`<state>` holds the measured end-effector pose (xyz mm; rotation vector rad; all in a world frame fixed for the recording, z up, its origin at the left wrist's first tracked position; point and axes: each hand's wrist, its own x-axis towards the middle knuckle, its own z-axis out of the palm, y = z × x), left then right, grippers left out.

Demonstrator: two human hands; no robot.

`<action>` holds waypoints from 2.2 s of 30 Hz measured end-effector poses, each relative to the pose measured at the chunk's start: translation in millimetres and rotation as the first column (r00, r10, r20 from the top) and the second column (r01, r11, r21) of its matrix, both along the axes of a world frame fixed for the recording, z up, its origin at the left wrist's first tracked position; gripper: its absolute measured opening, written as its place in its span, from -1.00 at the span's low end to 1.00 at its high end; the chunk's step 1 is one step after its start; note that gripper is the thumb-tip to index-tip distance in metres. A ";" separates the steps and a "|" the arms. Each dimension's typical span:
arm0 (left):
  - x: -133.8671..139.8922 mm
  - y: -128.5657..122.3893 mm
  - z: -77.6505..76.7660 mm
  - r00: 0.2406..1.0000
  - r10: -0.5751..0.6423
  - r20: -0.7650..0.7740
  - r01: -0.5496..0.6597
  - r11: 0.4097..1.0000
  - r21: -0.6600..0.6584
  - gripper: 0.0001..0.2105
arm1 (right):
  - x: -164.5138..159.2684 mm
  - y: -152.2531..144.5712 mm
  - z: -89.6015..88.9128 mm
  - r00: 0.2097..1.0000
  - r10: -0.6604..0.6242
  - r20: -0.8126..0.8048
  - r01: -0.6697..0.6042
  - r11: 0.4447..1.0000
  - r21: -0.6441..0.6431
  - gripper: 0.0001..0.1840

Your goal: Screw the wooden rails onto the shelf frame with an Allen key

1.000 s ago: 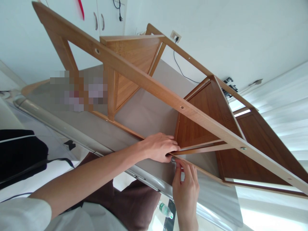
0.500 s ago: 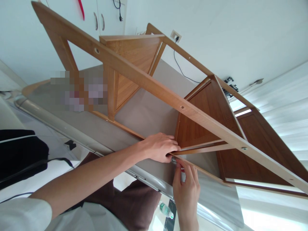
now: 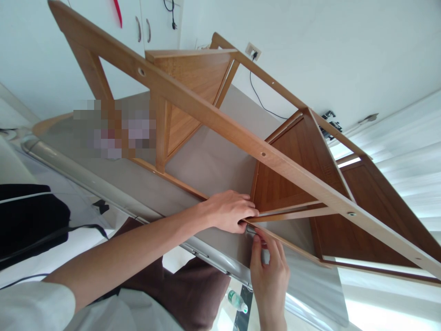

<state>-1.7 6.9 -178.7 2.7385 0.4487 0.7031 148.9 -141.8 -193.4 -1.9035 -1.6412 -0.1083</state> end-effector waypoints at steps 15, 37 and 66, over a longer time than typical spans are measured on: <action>0.1 -0.2 -0.3 1.000 0.004 -0.016 -0.004 1.000 -0.012 -0.81 | 3.7 -1.0 1.4 1.000 -0.022 0.001 0.022 1.000 0.006 -0.77; 0.5 0.4 -1.1 1.000 0.004 0.001 -0.004 1.000 -0.009 -0.82 | 13.9 -3.9 -7.4 0.995 0.059 0.077 -0.061 0.998 0.028 -0.78; 0.0 -0.5 1.0 1.000 0.008 -0.024 -0.009 1.000 -0.027 -0.82 | 14.7 -7.1 -6.1 0.995 0.053 0.086 -0.052 0.999 -0.013 -0.76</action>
